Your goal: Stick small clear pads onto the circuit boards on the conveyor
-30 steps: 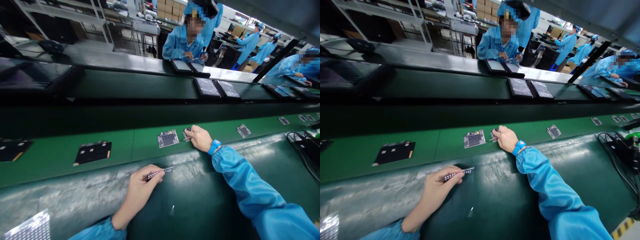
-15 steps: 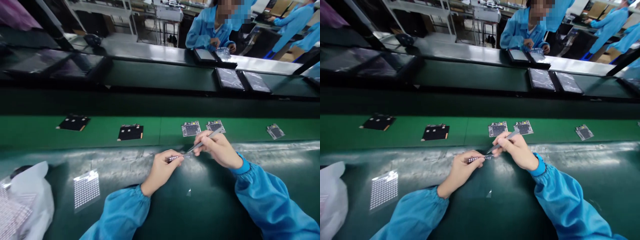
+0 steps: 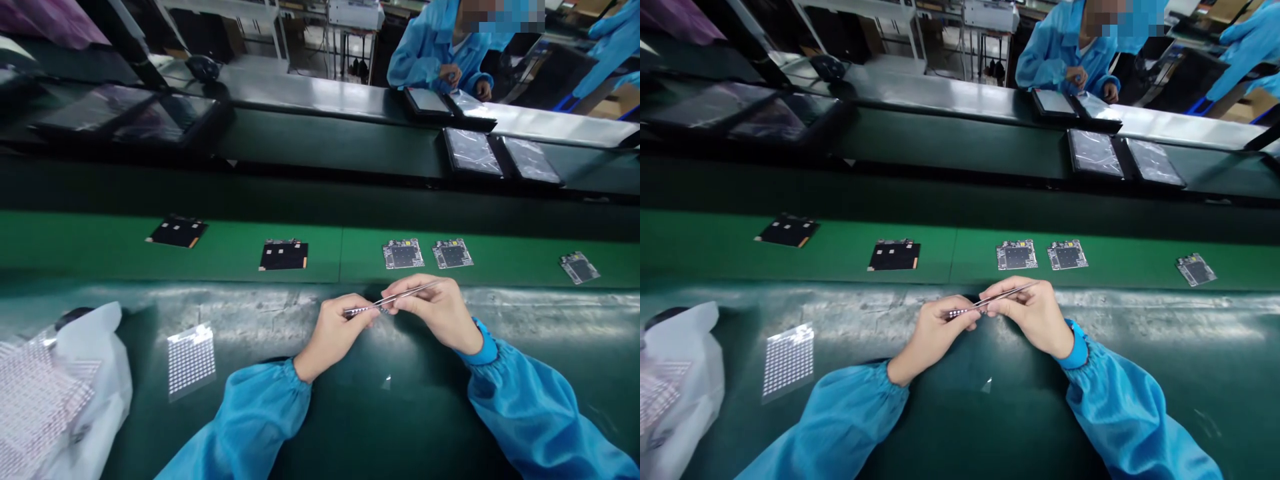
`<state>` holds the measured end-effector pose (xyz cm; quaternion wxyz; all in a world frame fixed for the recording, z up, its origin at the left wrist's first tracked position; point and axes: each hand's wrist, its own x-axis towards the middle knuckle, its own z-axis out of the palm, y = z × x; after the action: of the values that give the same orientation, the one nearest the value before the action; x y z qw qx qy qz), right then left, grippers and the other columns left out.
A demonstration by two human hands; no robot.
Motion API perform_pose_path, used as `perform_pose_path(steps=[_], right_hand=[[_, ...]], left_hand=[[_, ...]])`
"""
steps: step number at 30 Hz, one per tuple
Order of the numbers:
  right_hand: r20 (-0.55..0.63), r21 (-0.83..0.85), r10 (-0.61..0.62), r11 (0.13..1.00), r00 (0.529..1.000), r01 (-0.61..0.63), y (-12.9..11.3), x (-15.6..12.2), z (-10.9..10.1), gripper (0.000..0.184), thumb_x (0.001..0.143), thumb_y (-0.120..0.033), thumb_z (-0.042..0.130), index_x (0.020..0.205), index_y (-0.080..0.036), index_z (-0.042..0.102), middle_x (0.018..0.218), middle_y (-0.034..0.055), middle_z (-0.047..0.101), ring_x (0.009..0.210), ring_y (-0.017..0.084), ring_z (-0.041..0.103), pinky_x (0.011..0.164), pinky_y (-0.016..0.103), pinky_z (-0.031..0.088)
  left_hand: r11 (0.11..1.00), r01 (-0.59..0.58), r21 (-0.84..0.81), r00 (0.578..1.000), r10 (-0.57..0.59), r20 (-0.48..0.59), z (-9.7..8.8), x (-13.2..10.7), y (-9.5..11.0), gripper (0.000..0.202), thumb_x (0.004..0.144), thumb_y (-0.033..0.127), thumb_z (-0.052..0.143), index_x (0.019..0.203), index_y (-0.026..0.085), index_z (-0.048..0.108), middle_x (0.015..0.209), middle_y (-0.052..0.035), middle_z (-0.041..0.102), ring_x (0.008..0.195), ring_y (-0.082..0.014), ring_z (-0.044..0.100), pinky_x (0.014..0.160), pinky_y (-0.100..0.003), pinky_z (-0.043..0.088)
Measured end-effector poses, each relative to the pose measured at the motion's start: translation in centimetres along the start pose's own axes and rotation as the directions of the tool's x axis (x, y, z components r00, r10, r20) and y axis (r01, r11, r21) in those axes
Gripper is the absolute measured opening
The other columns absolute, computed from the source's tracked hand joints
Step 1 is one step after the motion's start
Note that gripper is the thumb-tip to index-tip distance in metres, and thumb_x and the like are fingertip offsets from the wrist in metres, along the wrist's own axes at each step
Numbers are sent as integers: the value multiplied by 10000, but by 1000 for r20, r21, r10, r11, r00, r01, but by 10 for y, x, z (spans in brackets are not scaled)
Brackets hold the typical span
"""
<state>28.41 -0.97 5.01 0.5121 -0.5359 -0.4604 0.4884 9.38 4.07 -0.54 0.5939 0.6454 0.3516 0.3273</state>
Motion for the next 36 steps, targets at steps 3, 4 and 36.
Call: perform_pose_path(steps=[3, 4, 36], right_hand=[[13, -3, -6, 1000, 1000, 6, 0, 1, 0, 83, 795, -272, 817, 830, -199, 797, 831, 72, 785, 730, 223, 758, 662, 334, 645], [19, 2, -8, 1000, 1000, 8, 1, 1, 0, 84, 796, -262, 816, 839, -193, 796, 834, 73, 786, 733, 220, 758, 664, 329, 643], [-434, 39, -13, 999, 901, 33, 62, 89, -90, 386, 617, -407, 882, 808, -142, 677, 661, 46, 719, 603, 185, 730, 529, 244, 624]], left_hand=[[1000, 10, -7, 1000, -10, 2, 0, 0, 1, 189, 860, 243, 703, 699, 151, 740, 650, -31, 707, 599, -147, 636, 584, -236, 477], [1000, 12, -10, 1000, -12, 1, 0, 0, 0, 190, 858, 245, 705, 697, 150, 739, 649, -31, 706, 598, -145, 634, 583, -235, 475], [997, -66, 48, 997, 68, -30, -2, 3, -10, 123, 833, 173, 701, 733, 194, 769, 644, 2, 718, 557, -115, 654, 542, -186, 502]])
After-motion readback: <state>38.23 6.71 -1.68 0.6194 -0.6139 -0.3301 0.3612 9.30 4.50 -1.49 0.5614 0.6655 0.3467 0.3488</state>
